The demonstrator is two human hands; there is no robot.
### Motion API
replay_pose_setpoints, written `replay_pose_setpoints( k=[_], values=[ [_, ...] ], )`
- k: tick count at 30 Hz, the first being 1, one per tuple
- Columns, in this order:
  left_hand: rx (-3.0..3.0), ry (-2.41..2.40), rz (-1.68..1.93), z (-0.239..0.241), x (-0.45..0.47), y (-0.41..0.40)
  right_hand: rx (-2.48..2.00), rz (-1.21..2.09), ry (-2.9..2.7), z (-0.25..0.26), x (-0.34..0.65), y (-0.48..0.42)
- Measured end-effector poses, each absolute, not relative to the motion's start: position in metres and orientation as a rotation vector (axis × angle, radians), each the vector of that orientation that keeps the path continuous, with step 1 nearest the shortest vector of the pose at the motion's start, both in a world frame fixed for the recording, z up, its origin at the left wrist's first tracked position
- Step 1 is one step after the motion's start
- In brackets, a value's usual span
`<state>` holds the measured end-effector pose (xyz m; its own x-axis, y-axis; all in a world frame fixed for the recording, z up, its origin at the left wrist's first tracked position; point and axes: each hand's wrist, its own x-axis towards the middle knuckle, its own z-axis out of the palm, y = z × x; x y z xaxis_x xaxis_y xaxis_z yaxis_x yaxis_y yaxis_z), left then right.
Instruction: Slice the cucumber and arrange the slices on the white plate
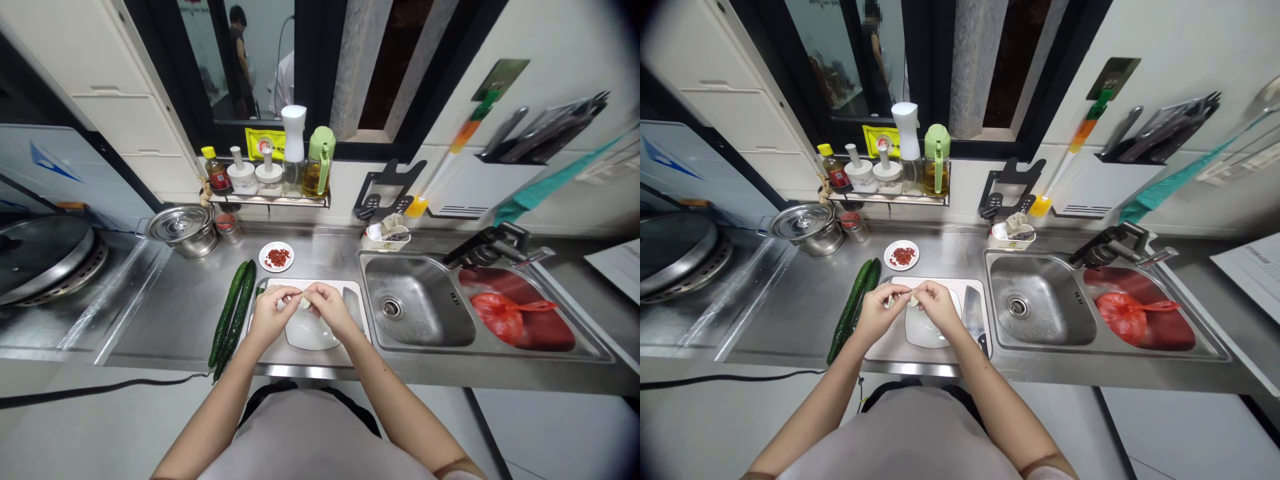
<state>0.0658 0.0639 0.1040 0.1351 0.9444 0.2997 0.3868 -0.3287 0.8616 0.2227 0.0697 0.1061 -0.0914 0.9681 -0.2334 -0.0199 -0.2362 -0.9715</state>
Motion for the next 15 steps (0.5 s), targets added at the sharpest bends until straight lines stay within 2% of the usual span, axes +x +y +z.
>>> replay_pose_setpoints(
  k=[15],
  values=[
    [2.269,1.301,1.204,0.086,0.06,0.06,-1.213,1.892,-0.73,0.117,0.221,0.064]
  ],
)
